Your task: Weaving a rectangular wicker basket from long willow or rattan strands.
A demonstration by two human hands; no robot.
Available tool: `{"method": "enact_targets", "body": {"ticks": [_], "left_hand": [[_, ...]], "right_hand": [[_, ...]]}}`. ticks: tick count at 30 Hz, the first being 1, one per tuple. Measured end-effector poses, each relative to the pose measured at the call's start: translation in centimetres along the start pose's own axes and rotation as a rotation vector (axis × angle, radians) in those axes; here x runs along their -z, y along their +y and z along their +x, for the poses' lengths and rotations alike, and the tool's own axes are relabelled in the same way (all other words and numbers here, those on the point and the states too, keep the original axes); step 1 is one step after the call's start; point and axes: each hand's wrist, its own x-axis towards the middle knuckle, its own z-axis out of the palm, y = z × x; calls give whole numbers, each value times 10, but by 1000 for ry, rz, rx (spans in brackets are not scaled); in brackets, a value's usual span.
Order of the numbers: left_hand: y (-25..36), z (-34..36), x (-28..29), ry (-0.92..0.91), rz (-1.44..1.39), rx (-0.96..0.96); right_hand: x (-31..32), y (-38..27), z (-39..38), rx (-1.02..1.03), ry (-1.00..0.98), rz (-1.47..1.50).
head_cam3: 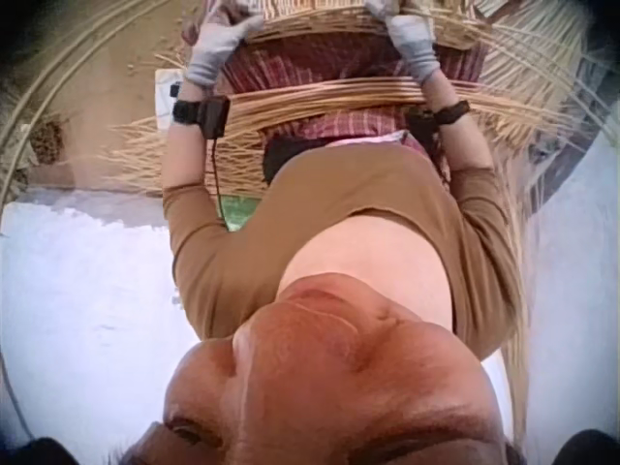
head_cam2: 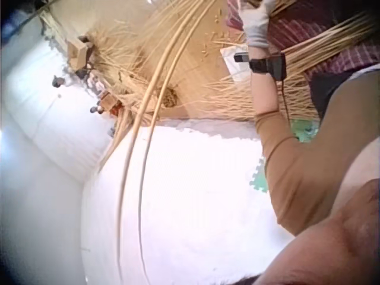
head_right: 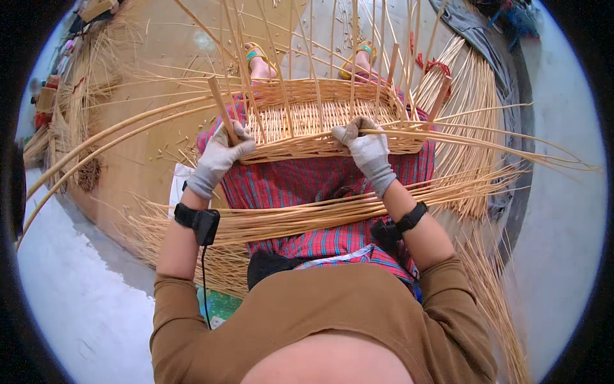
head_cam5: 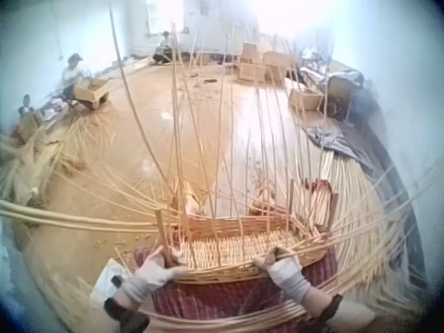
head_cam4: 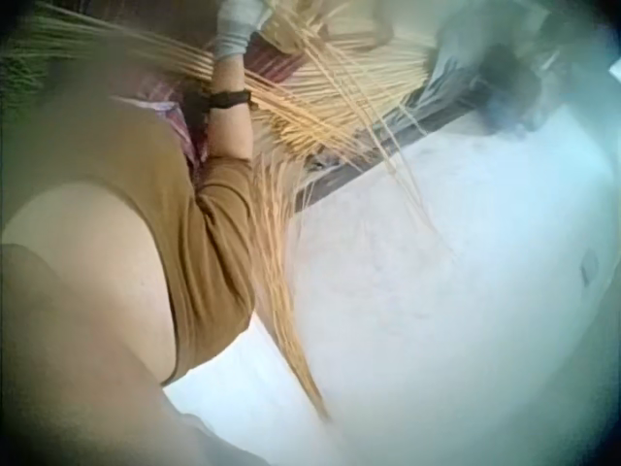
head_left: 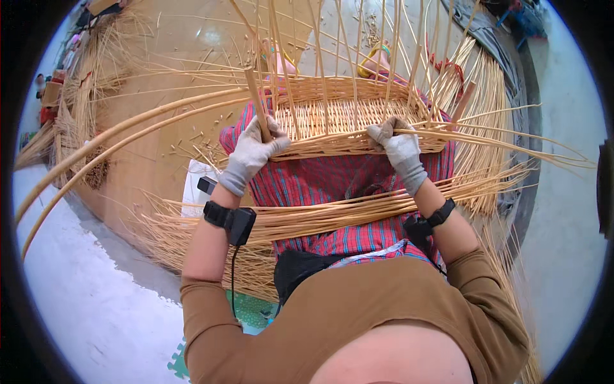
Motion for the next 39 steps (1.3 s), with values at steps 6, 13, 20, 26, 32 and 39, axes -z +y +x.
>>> {"method": "enact_targets", "body": {"ticks": [6, 13, 20, 26, 32, 39], "left_hand": [[-14, 0, -4, 96, 325, 17], [-15, 1, -12, 172, 509, -29], [-25, 2, -7, 191, 382, -39], [-40, -5, -13, 418, 528, -125], [-46, -1, -6, 406, 527, -124], [-48, 6, -13, 413, 368, -68]], "right_hand": [[-5, -1, 0, 8, 20, 81], [-12, -10, -23, 533, 36, -419], [-57, -81, -40, 619, -252, -829], [-196, -132, 57, 612, -195, -1120], [-216, -78, 122, 737, -214, -394], [-142, -136, 55, 424, -310, -243]]}}
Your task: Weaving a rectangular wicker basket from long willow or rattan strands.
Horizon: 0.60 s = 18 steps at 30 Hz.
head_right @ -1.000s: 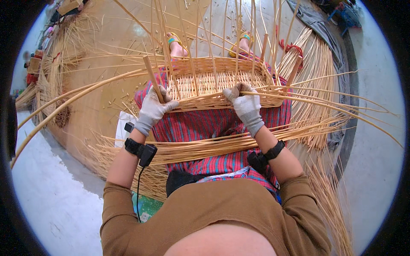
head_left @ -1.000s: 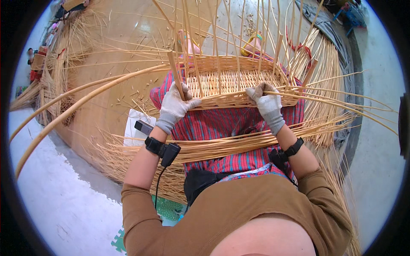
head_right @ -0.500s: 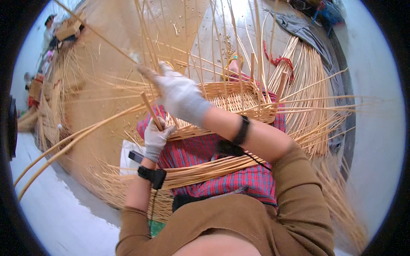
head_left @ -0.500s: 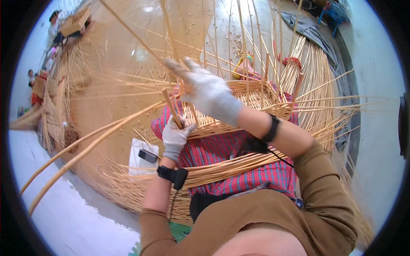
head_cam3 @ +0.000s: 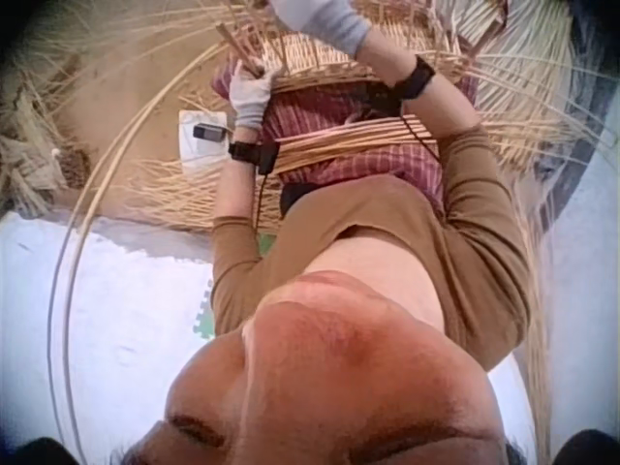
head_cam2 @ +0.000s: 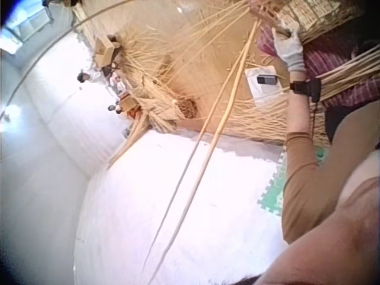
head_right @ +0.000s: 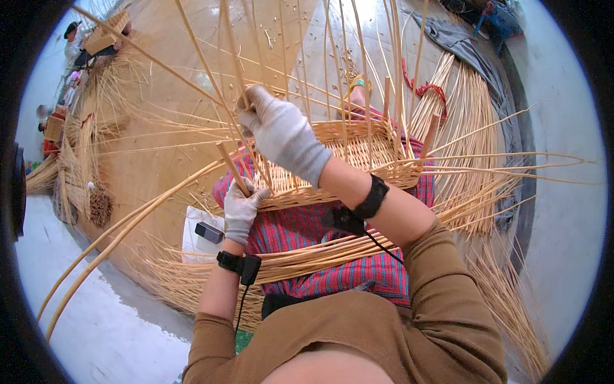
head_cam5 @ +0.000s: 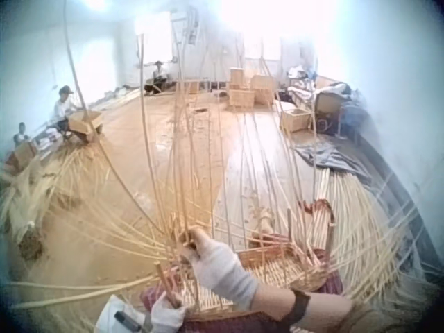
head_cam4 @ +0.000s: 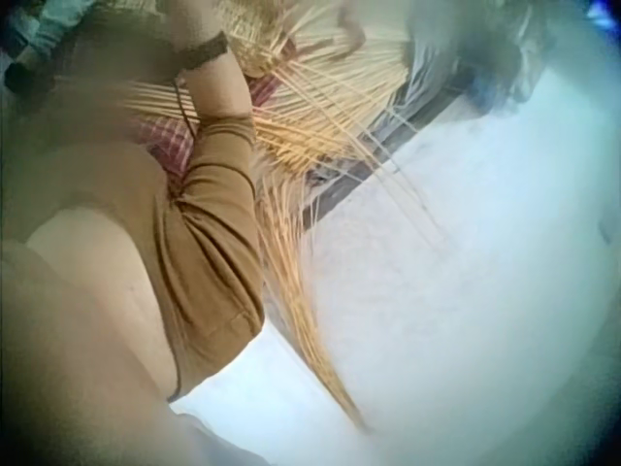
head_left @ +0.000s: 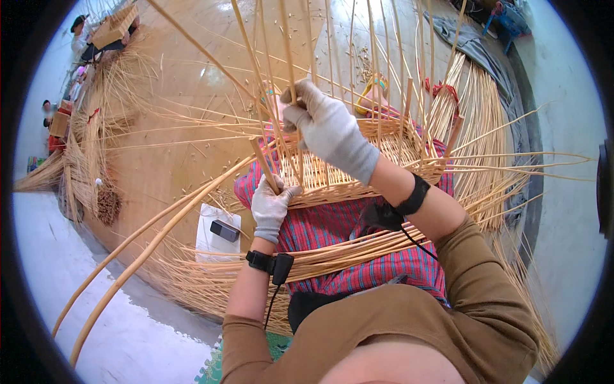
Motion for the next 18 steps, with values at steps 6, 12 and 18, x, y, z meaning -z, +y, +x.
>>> {"method": "enact_targets", "body": {"ticks": [6, 12, 18], "left_hand": [[18, 0, -2, 79, 59, 103], [19, 4, -13, 157, 35, 169], [44, -10, -14, 453, -70, -254]], "right_hand": [[34, 42, -78, 234, 146, -161], [64, 122, -169, 290, 362, 292], [79, 114, -152, -131, 430, 380]]}}
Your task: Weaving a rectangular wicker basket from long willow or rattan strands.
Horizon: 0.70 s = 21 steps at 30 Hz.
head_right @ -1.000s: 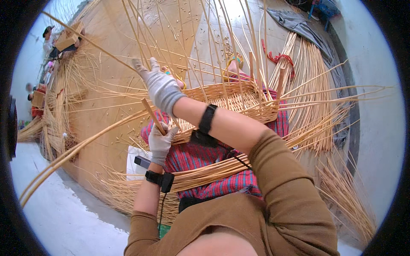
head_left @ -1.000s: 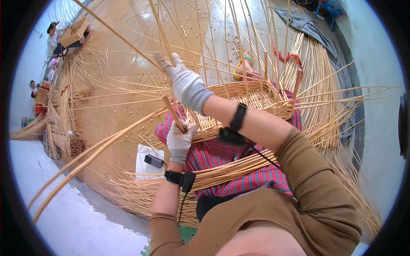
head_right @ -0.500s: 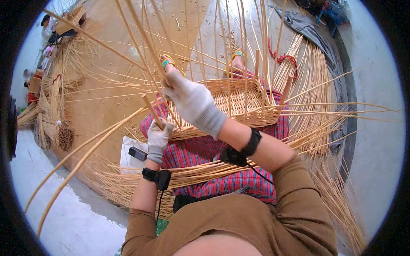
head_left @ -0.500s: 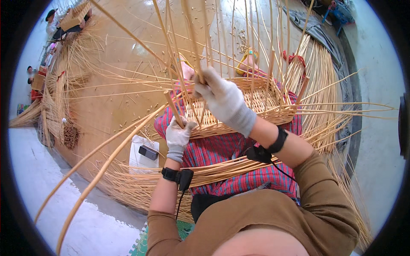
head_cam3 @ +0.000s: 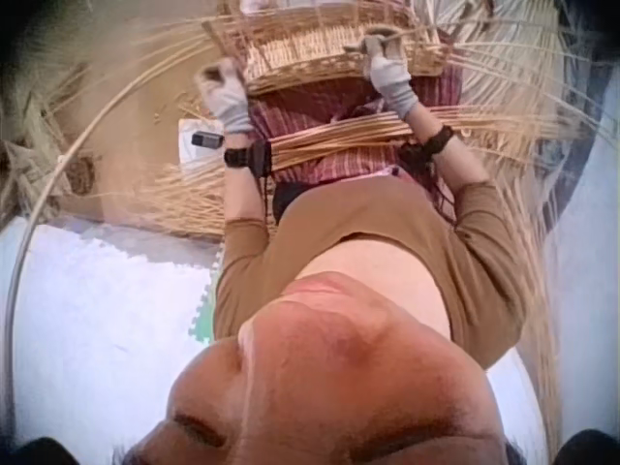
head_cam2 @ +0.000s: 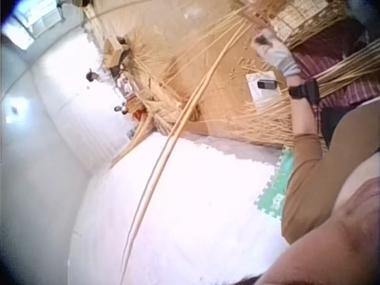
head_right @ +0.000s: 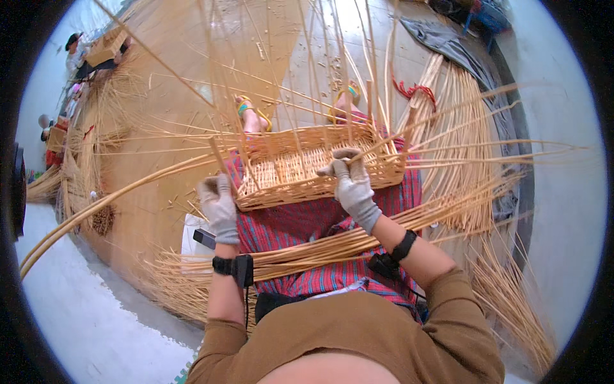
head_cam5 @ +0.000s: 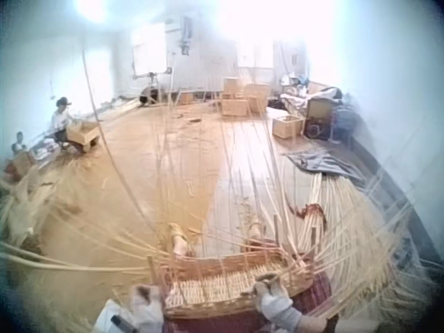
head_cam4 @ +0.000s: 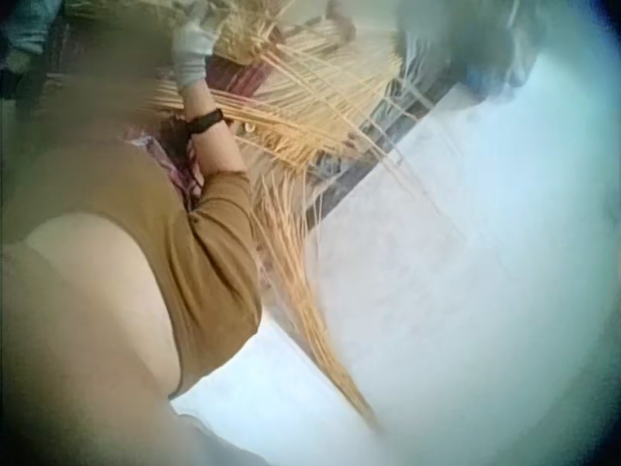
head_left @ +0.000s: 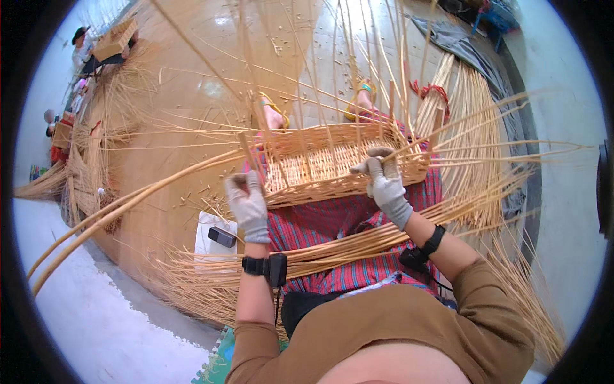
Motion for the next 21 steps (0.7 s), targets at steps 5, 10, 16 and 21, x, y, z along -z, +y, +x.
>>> {"method": "enact_targets", "body": {"ticks": [5, 10, 16, 21], "left_hand": [[31, -32, -50, -689, 343, 233], [8, -34, -60, -690, 58, 635], [-1, -24, -52, -877, -114, 690], [5, -34, -50, -718, 19, 644]], "right_hand": [[-4, -2, -10, -3, -33, -101], [39, -7, -7, 36, -72, -38], [43, -18, 11, -70, 65, -20], [-54, -65, 72, 193, -225, -640]]}}
